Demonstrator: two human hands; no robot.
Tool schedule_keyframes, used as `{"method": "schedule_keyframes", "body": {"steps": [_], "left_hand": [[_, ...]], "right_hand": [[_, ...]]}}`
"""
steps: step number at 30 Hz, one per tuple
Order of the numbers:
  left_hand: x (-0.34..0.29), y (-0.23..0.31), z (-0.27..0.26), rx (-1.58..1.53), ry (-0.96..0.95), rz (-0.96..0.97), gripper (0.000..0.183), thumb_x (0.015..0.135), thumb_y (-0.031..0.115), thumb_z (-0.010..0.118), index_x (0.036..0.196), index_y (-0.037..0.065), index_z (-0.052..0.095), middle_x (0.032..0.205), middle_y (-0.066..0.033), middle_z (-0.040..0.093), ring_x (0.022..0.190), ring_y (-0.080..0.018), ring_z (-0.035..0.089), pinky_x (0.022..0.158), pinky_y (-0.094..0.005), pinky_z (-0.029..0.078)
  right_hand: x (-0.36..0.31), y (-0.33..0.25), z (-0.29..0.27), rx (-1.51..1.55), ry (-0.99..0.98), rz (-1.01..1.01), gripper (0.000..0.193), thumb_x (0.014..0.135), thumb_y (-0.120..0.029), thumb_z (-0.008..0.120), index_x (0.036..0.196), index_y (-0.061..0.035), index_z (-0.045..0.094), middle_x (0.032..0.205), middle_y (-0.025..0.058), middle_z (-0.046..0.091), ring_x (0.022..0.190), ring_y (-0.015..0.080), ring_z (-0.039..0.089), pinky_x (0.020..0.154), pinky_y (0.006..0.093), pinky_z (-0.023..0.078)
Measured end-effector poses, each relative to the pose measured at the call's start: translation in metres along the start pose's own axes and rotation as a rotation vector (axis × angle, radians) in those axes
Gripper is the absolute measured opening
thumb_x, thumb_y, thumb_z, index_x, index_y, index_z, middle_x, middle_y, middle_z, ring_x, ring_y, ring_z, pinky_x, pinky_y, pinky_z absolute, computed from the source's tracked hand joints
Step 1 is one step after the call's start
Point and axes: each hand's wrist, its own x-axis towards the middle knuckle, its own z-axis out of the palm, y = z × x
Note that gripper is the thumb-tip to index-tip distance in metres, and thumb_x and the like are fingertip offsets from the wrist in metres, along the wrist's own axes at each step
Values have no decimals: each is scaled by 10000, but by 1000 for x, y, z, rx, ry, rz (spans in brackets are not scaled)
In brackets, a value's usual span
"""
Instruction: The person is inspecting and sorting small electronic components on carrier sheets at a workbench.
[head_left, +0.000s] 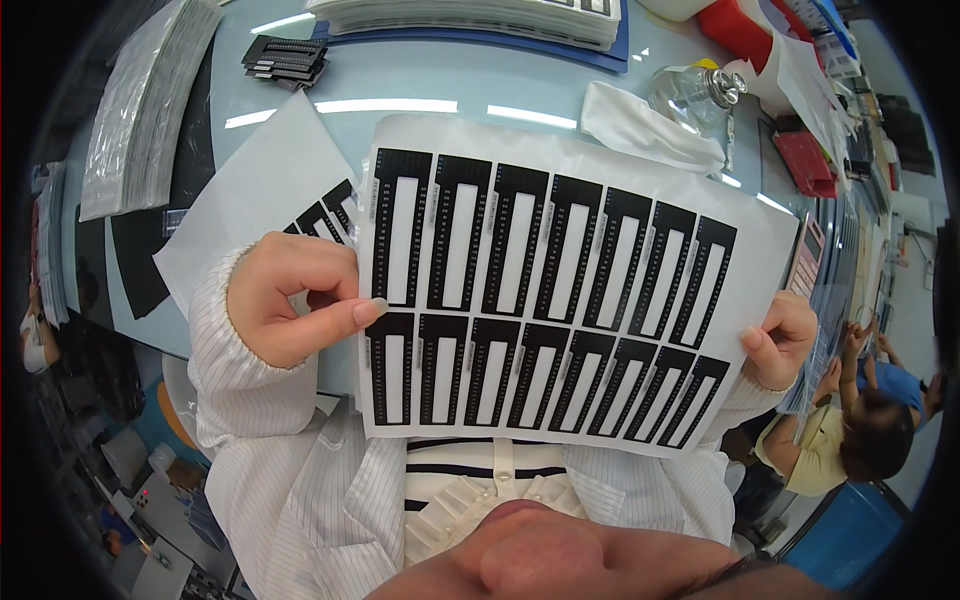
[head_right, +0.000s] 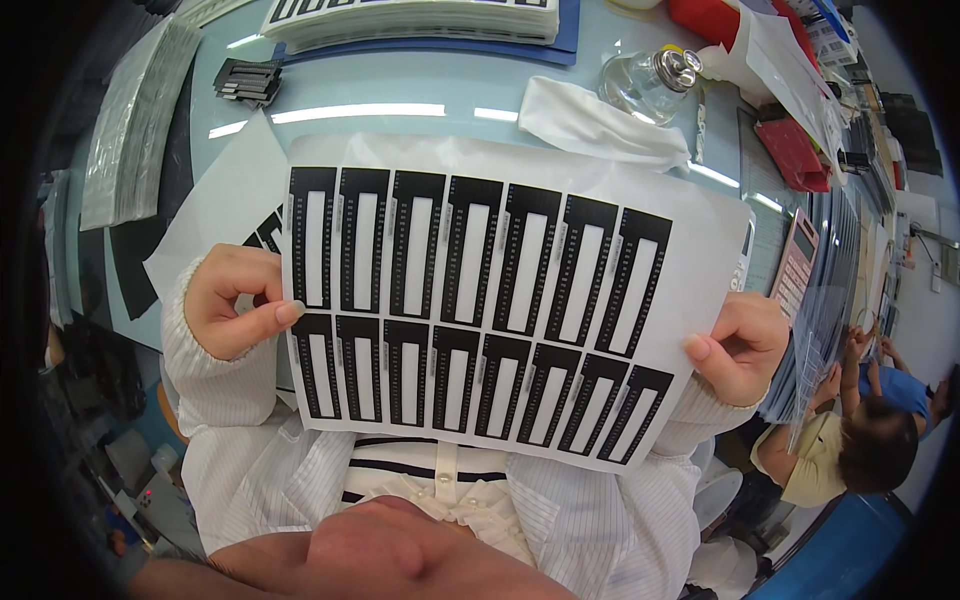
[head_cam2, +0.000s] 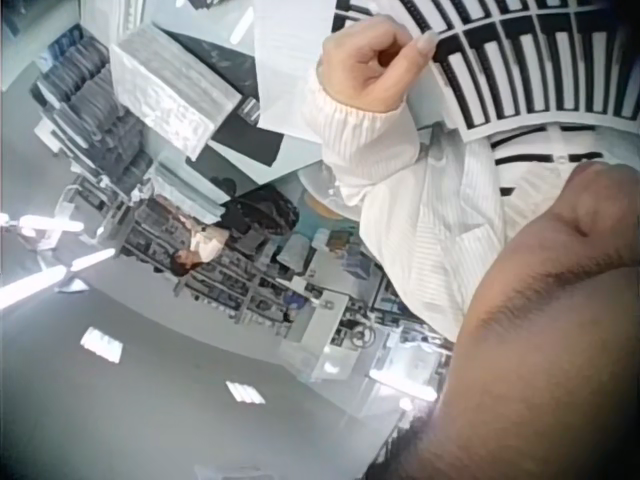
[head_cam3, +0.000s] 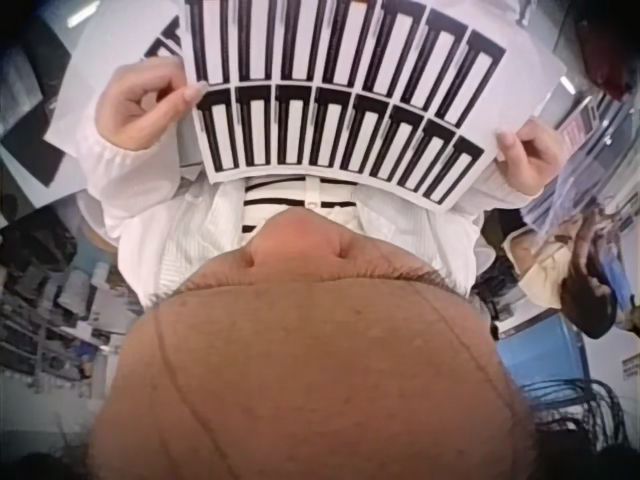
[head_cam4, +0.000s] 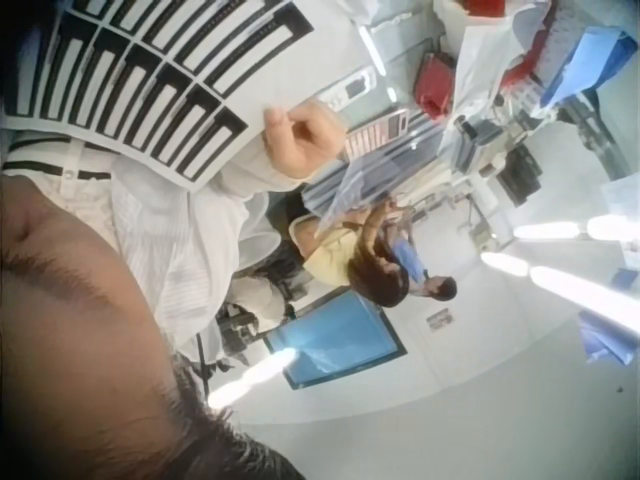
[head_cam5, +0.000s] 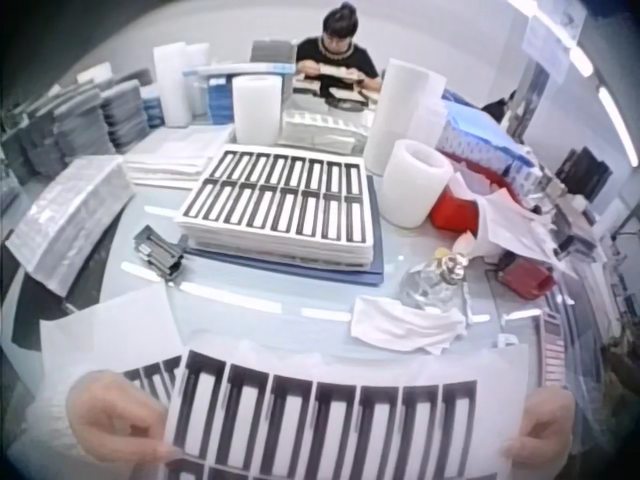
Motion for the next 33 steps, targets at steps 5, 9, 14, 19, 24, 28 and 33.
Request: {"method": "schedule_keyframes", "body": {"steps": [5, 9, 14, 19, 24, 28, 33], "left_hand": [[0, -1, 0, 18, 0, -8, 260, 809, 121, 652, 598, -4, 569, 556, -74, 572, 466, -149, 524, 449, -264, 380], [0, -3, 1, 15, 13, 9, 267, 811, 128, 648, 592, 1, 563, 541, -68, 557, 450, -143, 503, 439, -266, 365], [0, -3, 0, 19, 11, 2, 268, 815, 135, 640, 595, 4, 560, 534, -62, 545, 445, -139, 486, 438, -263, 357], [1, -2, 0, 24, 11, 7, 272, 816, 142, 635, 595, 6, 554, 535, -63, 548, 445, -138, 482, 438, -262, 357], [2, -3, 0, 24, 4, 4, 278, 817, 151, 636, 594, 8, 552, 540, -70, 555, 445, -143, 486, 439, -265, 361], [1, -4, -1, 27, 7, 6, 278, 818, 154, 636, 599, 4, 555, 545, -73, 558, 447, -145, 489, 438, -268, 362], [0, -4, -2, 30, 2, 1, 275, 817, 153, 638, 601, 4, 558, 543, -69, 554, 452, -141, 490, 440, -264, 361]], "right_hand": [[-1, 1, 1, 15, 7, -1, 194, 721, -83, 665, 586, -3, 551, 552, 85, 590, 430, 137, 522, 440, 230, 357], [0, 1, 2, 27, 8, -8, 194, 723, -82, 664, 587, -3, 551, 553, 85, 590, 433, 139, 524, 443, 230, 360], [0, 0, 2, 28, -2, 1, 193, 724, -80, 666, 590, -1, 552, 553, 87, 589, 440, 143, 533, 450, 229, 366], [0, 0, 1, 43, -11, 11, 183, 722, -64, 667, 593, 1, 553, 559, 88, 591, 445, 147, 539, 451, 229, 368], [1, -2, 0, 28, -28, 7, 173, 715, -49, 664, 592, 1, 552, 560, 88, 589, 445, 149, 540, 452, 229, 367], [2, -3, 0, 22, -37, 5, 172, 713, -47, 663, 592, 2, 551, 557, 88, 588, 444, 148, 539, 452, 229, 367], [2, -3, 2, 37, -22, 11, 174, 715, -52, 665, 592, 1, 554, 556, 87, 592, 441, 145, 539, 449, 228, 368]]}}
